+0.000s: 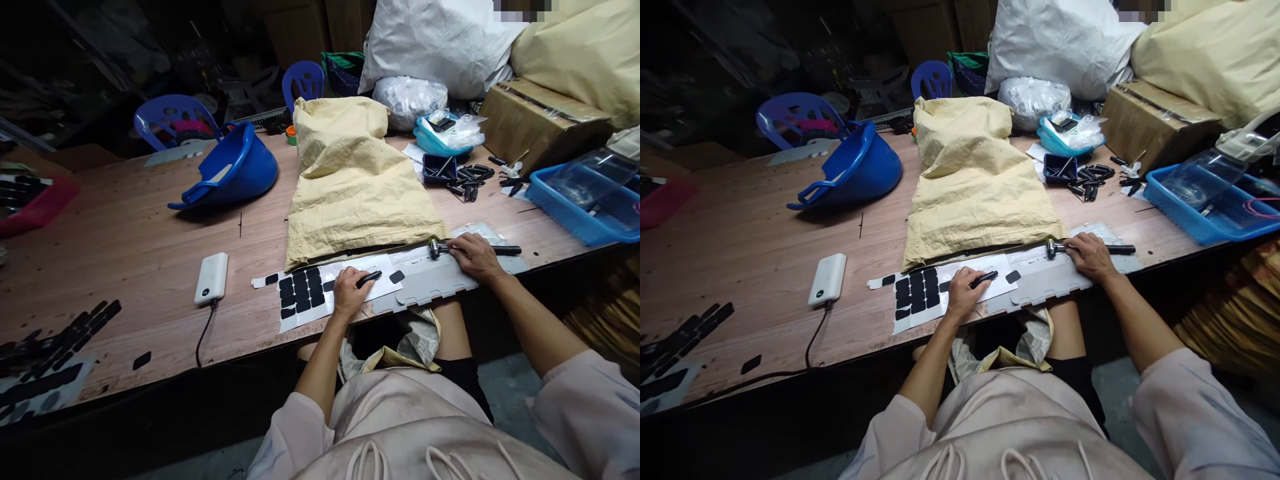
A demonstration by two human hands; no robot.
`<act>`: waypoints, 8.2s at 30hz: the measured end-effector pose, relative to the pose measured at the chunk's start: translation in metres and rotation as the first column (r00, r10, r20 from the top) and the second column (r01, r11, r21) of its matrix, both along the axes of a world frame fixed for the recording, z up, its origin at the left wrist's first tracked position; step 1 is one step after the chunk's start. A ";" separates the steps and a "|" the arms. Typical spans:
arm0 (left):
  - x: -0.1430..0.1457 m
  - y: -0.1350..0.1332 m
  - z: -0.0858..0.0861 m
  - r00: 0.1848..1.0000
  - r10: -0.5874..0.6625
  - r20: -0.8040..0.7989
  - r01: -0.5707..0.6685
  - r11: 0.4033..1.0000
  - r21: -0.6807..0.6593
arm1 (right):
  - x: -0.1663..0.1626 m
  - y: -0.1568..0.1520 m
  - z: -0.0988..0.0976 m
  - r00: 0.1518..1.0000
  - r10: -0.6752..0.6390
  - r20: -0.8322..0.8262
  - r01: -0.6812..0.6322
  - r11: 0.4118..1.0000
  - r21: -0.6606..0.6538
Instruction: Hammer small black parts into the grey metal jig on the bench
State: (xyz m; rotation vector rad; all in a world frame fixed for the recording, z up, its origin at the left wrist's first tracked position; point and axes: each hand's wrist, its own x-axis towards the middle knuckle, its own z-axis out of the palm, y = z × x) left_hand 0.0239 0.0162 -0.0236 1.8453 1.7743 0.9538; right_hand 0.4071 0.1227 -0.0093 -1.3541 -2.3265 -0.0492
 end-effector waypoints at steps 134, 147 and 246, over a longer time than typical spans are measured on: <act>0.008 0.008 0.008 0.995 -0.048 0.088 0.055 0.995 -0.084 | -0.129 -0.088 0.024 0.982 -0.087 -0.168 0.095 0.995 0.041; 0.009 0.005 0.009 0.998 -0.066 0.019 0.067 0.996 -0.059 | -0.003 0.004 -0.001 0.998 0.056 -0.029 -0.057 0.998 -0.025; -0.005 0.008 0.009 0.987 -0.070 0.145 0.086 0.991 -0.105 | -0.127 -0.082 0.029 0.969 0.113 -0.218 -0.134 0.987 -0.084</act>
